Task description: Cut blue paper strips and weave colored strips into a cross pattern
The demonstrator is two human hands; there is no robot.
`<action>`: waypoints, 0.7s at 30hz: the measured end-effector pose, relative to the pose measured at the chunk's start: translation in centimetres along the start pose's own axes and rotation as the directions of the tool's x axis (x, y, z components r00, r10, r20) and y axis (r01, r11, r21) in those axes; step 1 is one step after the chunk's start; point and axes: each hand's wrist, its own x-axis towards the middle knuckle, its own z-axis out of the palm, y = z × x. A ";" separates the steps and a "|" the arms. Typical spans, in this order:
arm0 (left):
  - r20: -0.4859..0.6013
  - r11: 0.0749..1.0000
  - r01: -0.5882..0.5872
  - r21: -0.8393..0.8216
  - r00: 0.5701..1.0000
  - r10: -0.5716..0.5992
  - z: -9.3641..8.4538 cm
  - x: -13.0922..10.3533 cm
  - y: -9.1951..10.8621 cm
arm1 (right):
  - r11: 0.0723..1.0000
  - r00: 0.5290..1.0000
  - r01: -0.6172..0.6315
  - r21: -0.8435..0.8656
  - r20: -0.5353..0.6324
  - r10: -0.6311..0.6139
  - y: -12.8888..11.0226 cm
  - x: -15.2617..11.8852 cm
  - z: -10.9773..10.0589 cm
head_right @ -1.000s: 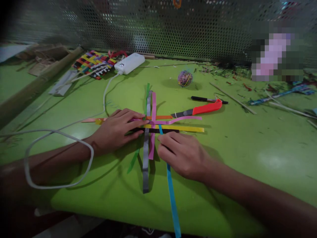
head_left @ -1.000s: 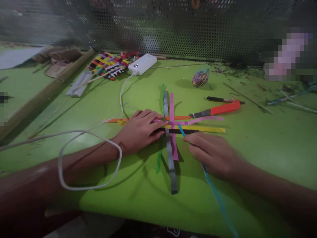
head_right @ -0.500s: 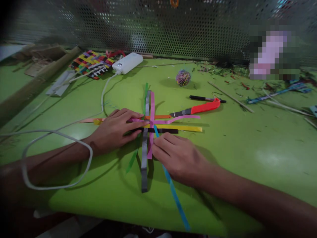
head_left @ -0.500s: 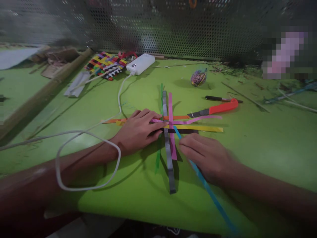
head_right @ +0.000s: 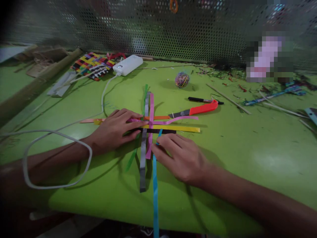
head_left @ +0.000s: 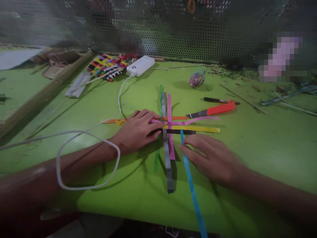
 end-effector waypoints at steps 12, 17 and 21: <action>0.005 1.000 0.028 -0.011 1.000 -0.028 -0.2 0.1 0.2 | 0.995 0.997 -0.077 0.062 -0.005 0.077 0.4 -1.9 0.7; 0.009 1.000 0.027 -0.008 1.000 -0.027 -0.2 0.1 0.2 | 0.994 0.997 -0.072 0.077 0.003 0.072 0.2 -1.5 0.2; 0.005 1.000 0.025 -0.001 1.000 -0.025 -0.2 0.1 0.2 | 0.995 0.996 -0.087 0.057 0.023 0.085 0.2 -1.3 0.0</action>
